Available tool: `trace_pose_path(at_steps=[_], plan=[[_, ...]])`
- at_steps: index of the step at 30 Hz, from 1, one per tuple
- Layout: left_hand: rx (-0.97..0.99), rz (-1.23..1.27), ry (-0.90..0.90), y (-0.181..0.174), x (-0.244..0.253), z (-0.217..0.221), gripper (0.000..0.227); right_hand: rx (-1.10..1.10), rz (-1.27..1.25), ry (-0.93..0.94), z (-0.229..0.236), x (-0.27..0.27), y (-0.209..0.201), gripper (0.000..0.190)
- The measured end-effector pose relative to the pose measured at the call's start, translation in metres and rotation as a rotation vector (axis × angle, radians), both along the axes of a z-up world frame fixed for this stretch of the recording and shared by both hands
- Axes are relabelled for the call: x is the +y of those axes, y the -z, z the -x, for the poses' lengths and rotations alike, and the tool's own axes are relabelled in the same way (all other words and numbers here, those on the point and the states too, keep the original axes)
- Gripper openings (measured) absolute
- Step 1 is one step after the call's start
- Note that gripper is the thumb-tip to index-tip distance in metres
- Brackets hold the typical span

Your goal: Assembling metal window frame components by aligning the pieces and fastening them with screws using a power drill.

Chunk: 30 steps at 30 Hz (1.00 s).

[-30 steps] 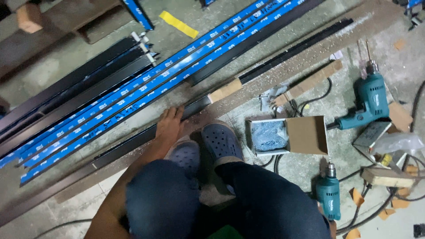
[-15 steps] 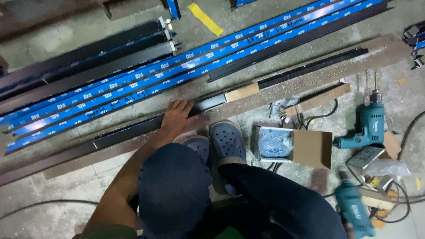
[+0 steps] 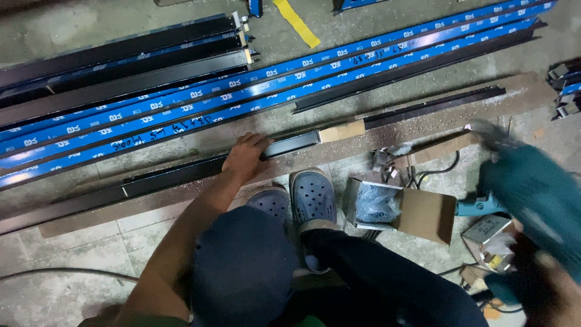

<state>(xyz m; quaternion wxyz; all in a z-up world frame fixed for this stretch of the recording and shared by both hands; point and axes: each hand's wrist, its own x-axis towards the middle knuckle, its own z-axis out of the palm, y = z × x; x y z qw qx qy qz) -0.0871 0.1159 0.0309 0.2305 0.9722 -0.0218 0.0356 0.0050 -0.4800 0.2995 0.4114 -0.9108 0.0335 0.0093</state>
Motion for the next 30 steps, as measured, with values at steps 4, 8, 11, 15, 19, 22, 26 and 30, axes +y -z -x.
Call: trace_pose_path(at_steps=[4,8,11,15,19,22,26,30], plan=[[0.371,0.15,-0.031,0.004,0.003,-0.005,0.066,0.015,0.058,-0.144,0.002,0.165,-0.032,0.06],[0.293,0.136,0.017,0.021,0.005,-0.002,0.065,0.196,0.111,-0.262,-0.01,0.244,-0.036,0.067],[0.375,0.179,0.003,0.011,0.005,-0.005,0.066,0.245,0.099,-0.357,-0.017,0.264,-0.03,0.067],[0.487,0.214,-0.019,0.002,0.006,-0.009,0.067,0.312,0.115,-0.405,-0.024,0.267,-0.017,0.071],[0.555,0.185,-0.016,0.001,0.006,-0.011,0.069,0.32,0.152,-0.42,-0.026,0.266,-0.009,0.078],[0.581,0.209,-0.034,-0.007,0.006,-0.01,0.069,0.35,0.127,-0.416,-0.025,0.27,-0.01,0.08],[0.611,0.213,-0.041,-0.009,0.006,-0.013,0.069,0.362,0.075,-0.443,-0.025,0.271,-0.009,0.077],[0.667,0.199,-0.052,-0.011,0.005,-0.015,0.071,0.371,0.079,-0.44,-0.025,0.271,-0.008,0.081]])
